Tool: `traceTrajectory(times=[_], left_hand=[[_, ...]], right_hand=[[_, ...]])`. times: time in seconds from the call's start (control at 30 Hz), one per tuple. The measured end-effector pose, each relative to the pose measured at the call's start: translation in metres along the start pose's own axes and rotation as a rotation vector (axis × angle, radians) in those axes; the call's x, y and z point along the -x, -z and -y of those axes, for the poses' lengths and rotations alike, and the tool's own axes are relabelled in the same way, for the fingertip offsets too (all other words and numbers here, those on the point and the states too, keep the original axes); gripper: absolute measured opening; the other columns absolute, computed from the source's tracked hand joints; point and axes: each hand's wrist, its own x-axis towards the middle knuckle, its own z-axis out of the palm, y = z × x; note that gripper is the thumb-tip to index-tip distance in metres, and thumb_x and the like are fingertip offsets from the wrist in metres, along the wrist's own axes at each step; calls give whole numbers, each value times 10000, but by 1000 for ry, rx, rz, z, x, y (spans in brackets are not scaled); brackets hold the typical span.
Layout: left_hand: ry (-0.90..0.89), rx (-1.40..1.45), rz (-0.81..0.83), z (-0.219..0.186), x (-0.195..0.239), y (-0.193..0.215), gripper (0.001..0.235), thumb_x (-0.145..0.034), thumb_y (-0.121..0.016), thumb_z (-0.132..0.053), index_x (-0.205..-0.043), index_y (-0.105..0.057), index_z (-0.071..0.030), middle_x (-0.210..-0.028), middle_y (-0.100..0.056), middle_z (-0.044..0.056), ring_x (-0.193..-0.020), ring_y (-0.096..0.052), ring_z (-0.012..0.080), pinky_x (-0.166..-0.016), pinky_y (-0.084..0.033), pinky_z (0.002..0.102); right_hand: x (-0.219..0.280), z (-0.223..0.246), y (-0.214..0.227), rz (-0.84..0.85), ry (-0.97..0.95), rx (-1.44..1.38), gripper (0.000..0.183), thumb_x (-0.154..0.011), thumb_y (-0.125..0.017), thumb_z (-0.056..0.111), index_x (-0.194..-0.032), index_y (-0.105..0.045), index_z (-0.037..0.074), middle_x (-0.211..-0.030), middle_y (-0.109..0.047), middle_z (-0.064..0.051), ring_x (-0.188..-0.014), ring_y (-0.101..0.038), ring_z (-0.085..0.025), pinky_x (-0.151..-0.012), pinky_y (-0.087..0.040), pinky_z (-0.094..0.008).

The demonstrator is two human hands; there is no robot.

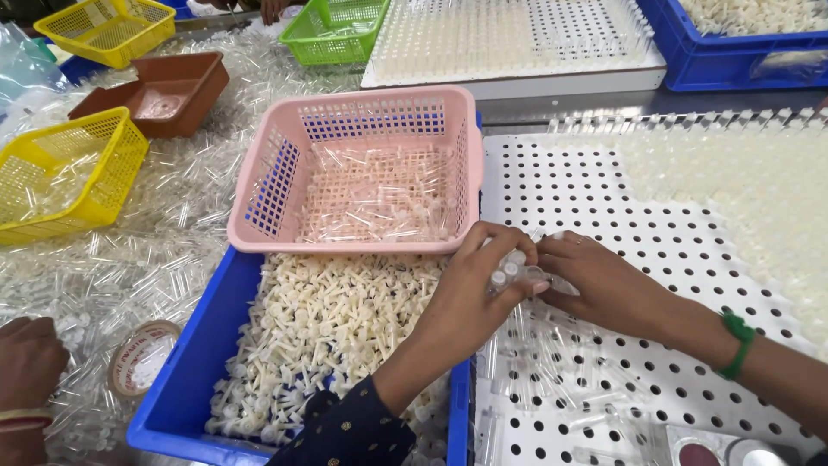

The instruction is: Assemble small plastic components by inserting white plugs into clear tubes and organizing them into a grid tray.

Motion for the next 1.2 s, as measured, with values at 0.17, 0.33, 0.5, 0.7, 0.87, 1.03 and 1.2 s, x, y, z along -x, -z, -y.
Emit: traceTrajectory(times=[0.17,0.33,0.5,0.7,0.87,1.03,1.2], left_hand=[[23,-18,5,11,4,-6,384,-922,-731,-266,-1235,-579,-104,-1209,-568,115,-1107,-659,302,-924,-532,435],[-62,-246,145,21,8,-23,422,-883,-782,-299,-1263,-643,-180,-1239,-619,76,-1127,-657,300,-952,-547,432],[-120,-418,225,6,11,-26,583,-755,-816,-343,-1302,-648,-230,-1244,-611,59,-1113,-624,315,-889,-533,450],[-205,-454,171,7,7,-20,479,-854,-698,-509,-1240,-701,-226,-1204,-659,37,-969,-696,262,-767,-565,417],[-256,-478,12,7,3,-12,423,-967,-619,-504,-1209,-723,-174,-1041,-725,30,-890,-720,232,-711,-573,398],[-194,-438,-161,4,-3,4,357,-999,-623,-445,-1141,-733,-136,-923,-738,34,-780,-725,209,-643,-557,385],[-199,-410,-157,11,-3,6,298,-992,-657,-407,-1083,-743,-136,-931,-737,27,-834,-711,213,-704,-557,390]], right_hand=[[-8,1,-1,68,51,271,333,-760,-780,270,-1042,-722,101,-1109,-645,-57,-1083,-592,-276,-967,-470,-426],[-4,-3,15,-253,-14,156,255,-915,-682,277,-1073,-748,90,-1023,-714,-80,-982,-665,-268,-906,-500,-432],[8,-44,12,-295,-305,-308,350,-1031,-505,338,-1073,-728,72,-1079,-747,-103,-1021,-712,-227,-940,-549,-392],[36,-94,-7,-470,-433,-751,334,-1087,-333,261,-979,-549,29,-1230,-728,-208,-1208,-667,-267,-1137,-462,-404],[34,-63,-22,-396,-327,-730,385,-1078,-271,313,-1039,-568,71,-1381,-629,-228,-1281,-607,-225,-1151,-431,-379],[25,-48,-27,-177,-431,-435,520,-1133,-250,415,-1025,-592,38,-935,-563,-177,-856,-510,-229,-829,-461,-395],[22,-39,-31,-196,-359,-479,492,-1102,-281,407,-1045,-605,42,-914,-578,-79,-891,-540,-182,-872,-452,-341]])
